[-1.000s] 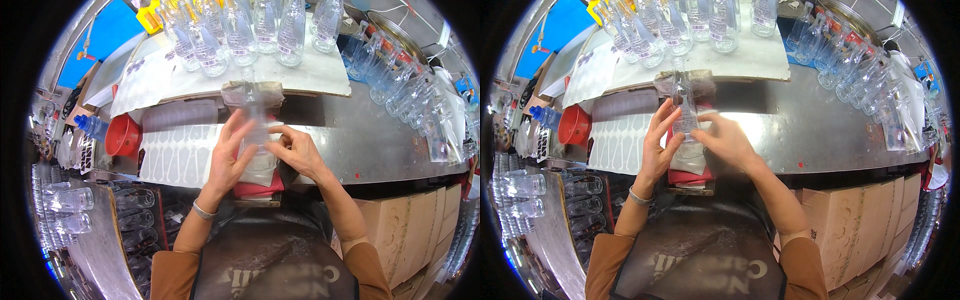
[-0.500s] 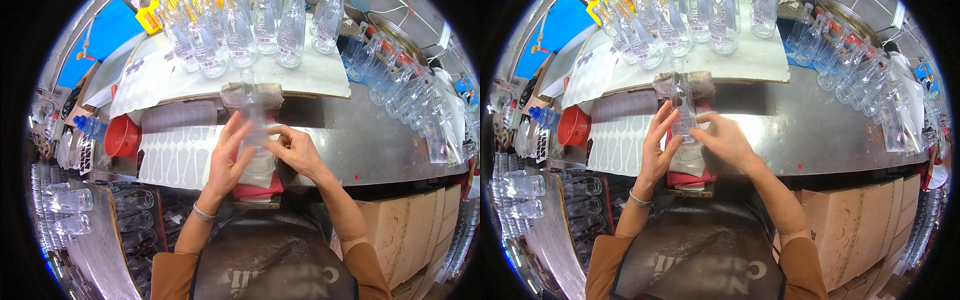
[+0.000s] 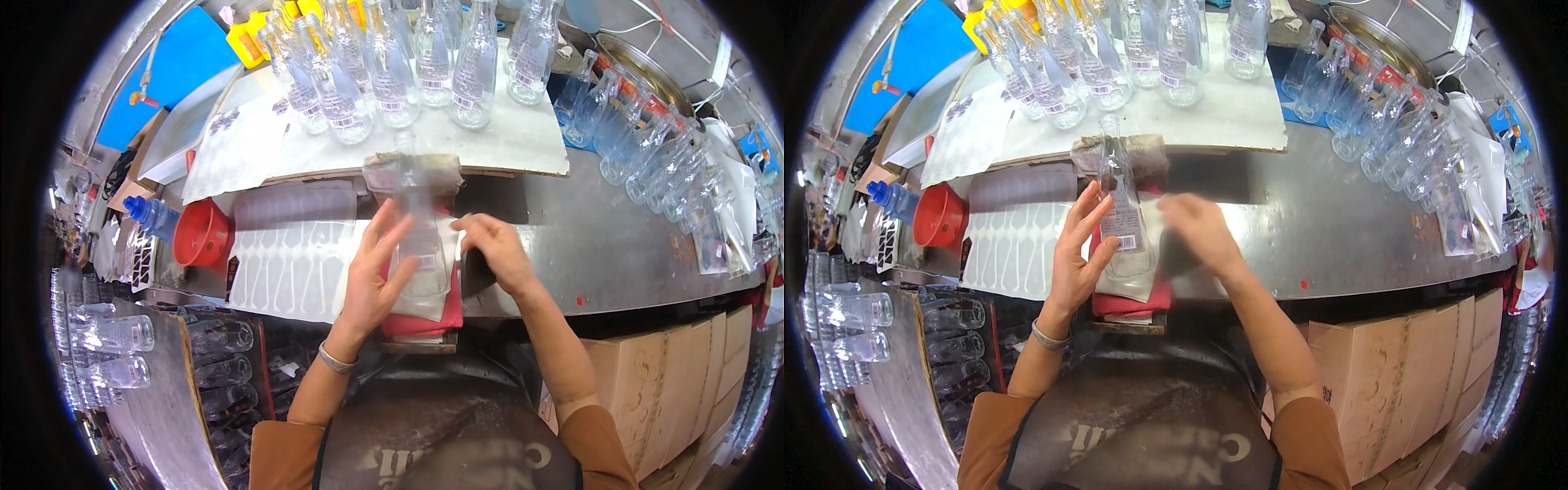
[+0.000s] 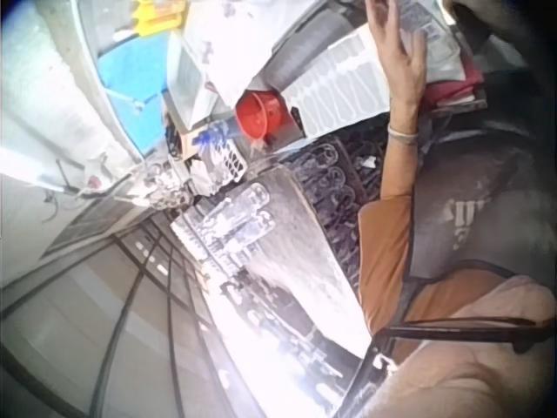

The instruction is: The person repeatedly picks up clear plastic bottles, places them on a red stand, and applies a dark rectangular label to the bottle surface using both hands. Finished bottles are set aside on the table while new bottles are taken from a nearby stack.

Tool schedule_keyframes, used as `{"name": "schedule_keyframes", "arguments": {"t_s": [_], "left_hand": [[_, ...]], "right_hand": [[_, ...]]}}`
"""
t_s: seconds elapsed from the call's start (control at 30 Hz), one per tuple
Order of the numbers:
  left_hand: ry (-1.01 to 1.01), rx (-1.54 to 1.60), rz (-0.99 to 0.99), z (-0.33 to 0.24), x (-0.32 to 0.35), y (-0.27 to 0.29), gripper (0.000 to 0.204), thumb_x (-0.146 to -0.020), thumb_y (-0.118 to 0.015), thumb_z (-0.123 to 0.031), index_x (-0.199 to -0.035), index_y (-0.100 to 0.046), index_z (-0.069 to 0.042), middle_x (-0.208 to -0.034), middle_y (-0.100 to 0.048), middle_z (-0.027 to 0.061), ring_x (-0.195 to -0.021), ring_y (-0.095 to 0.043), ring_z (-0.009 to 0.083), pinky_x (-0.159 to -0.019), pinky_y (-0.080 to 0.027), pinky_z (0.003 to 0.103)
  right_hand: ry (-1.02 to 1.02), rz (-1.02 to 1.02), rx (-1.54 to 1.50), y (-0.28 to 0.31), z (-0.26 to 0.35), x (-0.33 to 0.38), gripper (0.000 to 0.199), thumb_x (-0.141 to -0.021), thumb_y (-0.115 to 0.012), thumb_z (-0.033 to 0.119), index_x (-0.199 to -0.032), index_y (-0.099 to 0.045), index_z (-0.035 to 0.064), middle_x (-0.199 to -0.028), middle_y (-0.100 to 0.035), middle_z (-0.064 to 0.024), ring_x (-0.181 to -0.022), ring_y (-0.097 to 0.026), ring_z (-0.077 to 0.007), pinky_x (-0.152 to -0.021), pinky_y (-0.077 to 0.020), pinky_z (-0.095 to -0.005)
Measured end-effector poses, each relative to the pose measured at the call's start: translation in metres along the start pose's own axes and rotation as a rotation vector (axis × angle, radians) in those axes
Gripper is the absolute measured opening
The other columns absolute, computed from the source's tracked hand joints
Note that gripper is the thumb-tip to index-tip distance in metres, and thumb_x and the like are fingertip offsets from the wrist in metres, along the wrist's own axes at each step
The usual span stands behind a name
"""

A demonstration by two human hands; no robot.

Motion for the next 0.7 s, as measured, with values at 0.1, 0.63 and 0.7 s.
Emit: {"name": "schedule_keyframes", "arguments": {"t_s": [0.1, 0.63, 0.7], "left_hand": [[0.001, 0.007, -0.002, 0.001, 0.001, 0.000, 0.054, -0.090, -0.069, -0.005, -0.143, -0.057, -0.005, -0.157, -0.040, 0.0186, -0.144, -0.042, 0.0326, -0.117, -0.034, 0.043], [-0.037, 0.070, 0.089, 0.011, 0.026, 0.006, 0.099, -0.078, -0.084, -0.020, -0.157, -0.028, 0.001, -0.157, -0.037, 0.0250, -0.146, -0.037, 0.0387, -0.118, -0.032, 0.045], [-0.051, 0.040, 0.119, 0.010, 0.036, 0.001, 0.104, -0.076, -0.085, -0.019, -0.158, -0.025, 0.000, -0.155, -0.039, 0.0254, -0.143, -0.041, 0.0390, -0.116, -0.035, 0.045]], "right_hand": [[-0.087, -0.055, -0.332, 0.006, 0.011, 0.004, 0.028, -0.099, -0.062, 0.018, -0.121, -0.066, 0.0011, -0.101, -0.066, -0.0017, -0.093, -0.061, -0.0088, -0.088, -0.0492, -0.0254], [0.935, 0.250, 0.664, -0.071, 0.106, 0.079, 0.036, -0.072, -0.071, -0.006, -0.105, -0.069, 0.0073, -0.104, -0.071, -0.0093, -0.093, -0.068, -0.0285, -0.081, -0.0539, -0.0396], [0.970, 0.246, 0.689, -0.075, 0.119, 0.088, 0.036, -0.071, -0.072, -0.005, -0.104, -0.069, 0.0084, -0.104, -0.071, -0.0091, -0.092, -0.068, -0.0281, -0.080, -0.0535, -0.0397]]}}
Point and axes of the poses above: each hand's wrist, its own x-axis away from the middle knuckle, its own y-axis out of the back of the hand, z = x × y, the point moved 8 cm from there along -x, towards the middle knuckle
